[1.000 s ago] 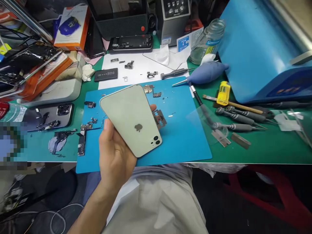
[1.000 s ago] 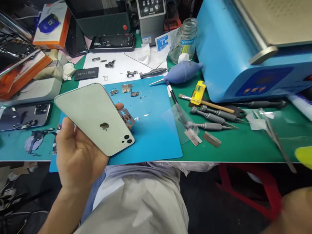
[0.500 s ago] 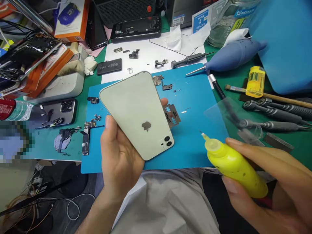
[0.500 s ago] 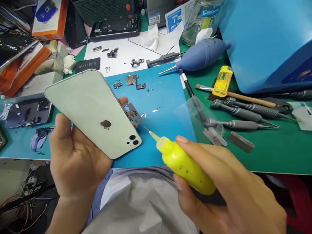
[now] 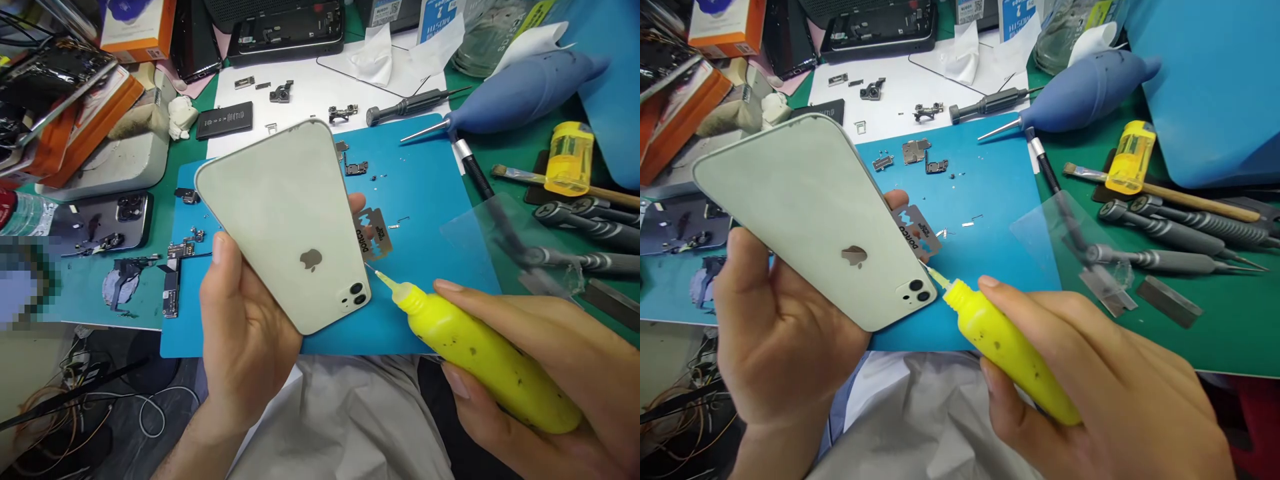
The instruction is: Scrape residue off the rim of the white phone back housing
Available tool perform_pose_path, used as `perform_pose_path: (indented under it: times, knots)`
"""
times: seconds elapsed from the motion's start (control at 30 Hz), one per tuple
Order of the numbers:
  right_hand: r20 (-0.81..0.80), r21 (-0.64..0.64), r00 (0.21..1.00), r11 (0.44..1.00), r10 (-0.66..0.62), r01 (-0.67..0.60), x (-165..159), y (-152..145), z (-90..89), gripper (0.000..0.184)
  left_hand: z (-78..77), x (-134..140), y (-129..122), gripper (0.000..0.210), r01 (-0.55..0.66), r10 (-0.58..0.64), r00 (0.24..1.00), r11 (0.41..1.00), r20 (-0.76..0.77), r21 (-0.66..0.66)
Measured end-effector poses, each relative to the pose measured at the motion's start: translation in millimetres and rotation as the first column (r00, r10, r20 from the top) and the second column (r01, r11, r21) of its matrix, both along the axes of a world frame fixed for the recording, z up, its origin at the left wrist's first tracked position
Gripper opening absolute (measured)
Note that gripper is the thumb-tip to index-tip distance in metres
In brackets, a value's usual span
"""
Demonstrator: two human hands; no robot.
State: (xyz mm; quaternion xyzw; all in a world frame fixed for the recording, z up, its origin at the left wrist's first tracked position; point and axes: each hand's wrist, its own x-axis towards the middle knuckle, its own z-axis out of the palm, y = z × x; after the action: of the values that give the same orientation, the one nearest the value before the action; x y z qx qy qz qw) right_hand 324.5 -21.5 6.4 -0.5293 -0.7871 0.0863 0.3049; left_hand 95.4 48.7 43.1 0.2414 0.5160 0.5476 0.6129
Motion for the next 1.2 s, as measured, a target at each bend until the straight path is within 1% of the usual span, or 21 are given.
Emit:
perform_pose_path:
  times: [0.07, 0.13, 0.27, 0.33, 0.5, 0.6, 0.73, 0.8, 0.9, 0.93, 1.07, 1.1, 1.2]
  knots:
    - [0.005, -0.007, 1.000, 1.000, 0.001, -0.001, -0.4, 1.5, -0.3, 0.049, 1.0, 0.4, 0.5, 0.064, -0.018, 0.018, 0.999, 1.000, -0.037, -0.011]
    - [0.007, -0.016, 1.000, 1.000, 0.002, -0.002, -0.4, 2.2, -0.2, 0.048, 1.6, 1.0, 0.7, 0.063, -0.018, 0.018, 0.999, 1.000, -0.038, -0.003]
    - [0.023, -0.025, 1.000, 1.000, 0.009, -0.008, 0.2, 2.0, 1.3, 0.048, 1.9, 1.5, 0.4, 0.059, 0.057, -0.061, 0.996, 0.996, 0.066, 0.063]
    - [0.043, -0.028, 0.999, 1.000, 0.013, -0.012, 0.8, 1.5, 2.2, 0.049, 1.8, 1.7, 0.9, 0.058, 0.067, -0.075, 0.994, 0.993, 0.075, 0.098]
    - [0.039, -0.036, 0.999, 0.999, 0.014, -0.013, 3.7, -1.4, 1.0, 0.055, 1.2, 5.9, 6.1, 0.060, -0.003, 0.009, 0.999, 0.993, -0.052, 0.120]
    - [0.029, -0.052, 1.000, 0.999, 0.002, -0.001, 5.0, -3.7, -1.2, 0.059, 1.3, 8.2, 7.5, 0.059, -0.006, 0.017, 0.997, 0.989, -0.073, 0.145]
    - [0.045, -0.053, 0.999, 0.998, -0.020, 0.023, 5.6, -5.8, -2.5, 0.061, 1.2, 6.3, 4.6, 0.057, -0.022, 0.034, 0.997, 0.984, -0.063, 0.175]
    - [0.052, -0.065, 0.998, 0.997, -0.028, 0.031, 6.1, -6.5, -2.6, 0.061, 1.1, 4.4, 2.8, 0.058, 0.007, -0.004, 1.000, 0.985, -0.017, 0.172]
    - [0.055, -0.087, 0.998, 0.995, -0.037, 0.041, 6.9, -7.4, -3.3, 0.059, 1.3, 3.1, 1.2, 0.061, 0.101, -0.115, 0.989, 0.983, 0.089, 0.154]
    - [0.059, -0.090, 0.998, 0.995, -0.034, 0.039, 7.0, -7.7, -3.7, 0.059, 1.5, 3.3, 1.1, 0.061, 0.102, -0.117, 0.989, 0.982, 0.089, 0.158]
    - [0.061, -0.088, 0.998, 0.996, -0.020, 0.025, 6.3, -8.3, -4.6, 0.060, 1.7, 5.0, 3.1, 0.058, 0.005, 0.002, 0.999, 0.984, -0.041, 0.179]
    - [0.059, -0.086, 0.998, 0.996, -0.021, 0.026, 6.1, -8.1, -4.4, 0.059, 1.8, 5.4, 3.7, 0.060, -0.002, 0.012, 0.999, 0.985, -0.053, 0.174]
    - [0.059, -0.080, 0.998, 0.997, -0.013, 0.018, 6.8, -7.4, -3.5, 0.058, 2.4, 5.5, 3.9, 0.065, 0.016, -0.012, 1.000, 0.987, -0.029, 0.162]
